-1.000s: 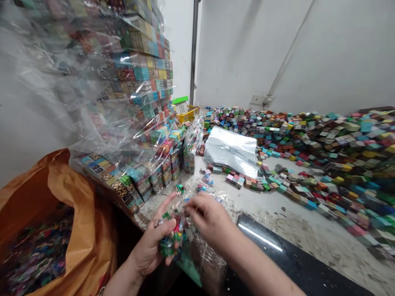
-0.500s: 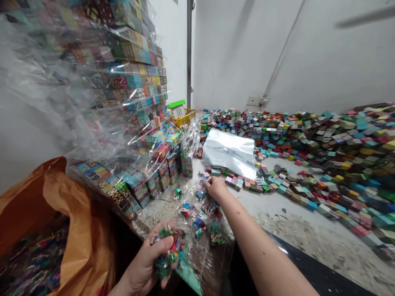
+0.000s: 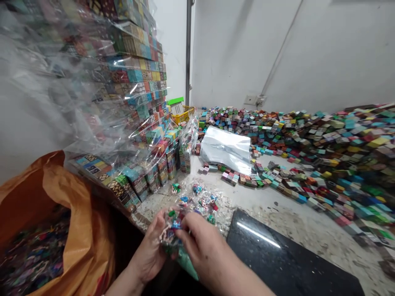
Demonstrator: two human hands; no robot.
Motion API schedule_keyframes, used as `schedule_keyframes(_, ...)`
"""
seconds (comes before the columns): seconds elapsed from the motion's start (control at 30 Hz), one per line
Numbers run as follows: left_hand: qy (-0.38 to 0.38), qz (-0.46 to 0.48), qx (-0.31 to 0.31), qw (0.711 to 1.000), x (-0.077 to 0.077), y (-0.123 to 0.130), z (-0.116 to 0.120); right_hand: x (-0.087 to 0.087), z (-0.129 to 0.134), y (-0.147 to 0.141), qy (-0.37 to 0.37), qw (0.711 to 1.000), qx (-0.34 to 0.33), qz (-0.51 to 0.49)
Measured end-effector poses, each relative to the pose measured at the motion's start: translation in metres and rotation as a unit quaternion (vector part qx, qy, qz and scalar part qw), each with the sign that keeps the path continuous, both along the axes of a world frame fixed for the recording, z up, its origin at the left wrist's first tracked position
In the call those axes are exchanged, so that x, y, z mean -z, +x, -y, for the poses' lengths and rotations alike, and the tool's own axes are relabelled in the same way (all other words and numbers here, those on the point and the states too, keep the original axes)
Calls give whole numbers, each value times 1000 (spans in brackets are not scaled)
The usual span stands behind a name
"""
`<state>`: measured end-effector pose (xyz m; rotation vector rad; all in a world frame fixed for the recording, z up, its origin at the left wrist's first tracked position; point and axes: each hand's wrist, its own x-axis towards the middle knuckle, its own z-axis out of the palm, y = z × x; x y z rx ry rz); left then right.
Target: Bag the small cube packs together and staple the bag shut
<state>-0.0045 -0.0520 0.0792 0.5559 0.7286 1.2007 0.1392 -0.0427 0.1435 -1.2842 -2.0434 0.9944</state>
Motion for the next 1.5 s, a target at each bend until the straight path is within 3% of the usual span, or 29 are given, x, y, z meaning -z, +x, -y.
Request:
schedule_keyframes(0.13,18,23,50,998,2,-11,8,22,15,-11,43,997,1,61)
schedule_keyframes(0.27,-2,-35,63,997,-1,-18,8,16,0,-6,41,997,-44,49)
schedule_keyframes(0.37,-4,-59,17,998,-4,-22,5,10,-35,2,23,997,-21,70)
schedule_keyframes(0.43,1,-59,0,998,-4,-25,4,15,-67,7,62,980,91,168)
schedule_keyframes(0.5,8,-54,0,999,-2,-28,5,27,-98,10,67,962,150,216)
schedule_keyframes(0.67,20,-51,8,998,5,-35,8,54,-139,7,56,949,173,257)
schedule_keyframes(0.77,15,-56,-1,998,10,-41,9,47,-142,11,50,947,204,242)
schedule_keyframes(0.87,7,-56,-13,998,14,-47,11,27,-141,15,38,952,227,203)
schedule_keyframes(1.0,3,-53,-25,998,17,-51,11,9,-131,-2,6,977,160,140)
schedule_keyframes(1.07,2,-50,-30,998,17,-52,12,13,-128,-19,-11,983,119,140)
schedule_keyframes(1.23,-16,-54,-30,998,14,-54,14,44,-131,-52,-20,971,84,221)
schedule_keyframes(1.37,-23,-62,-43,997,10,-55,15,56,-131,-57,4,964,104,243)
schedule_keyframes(1.5,-21,-66,-46,997,15,-54,15,49,-132,-49,22,967,158,197)
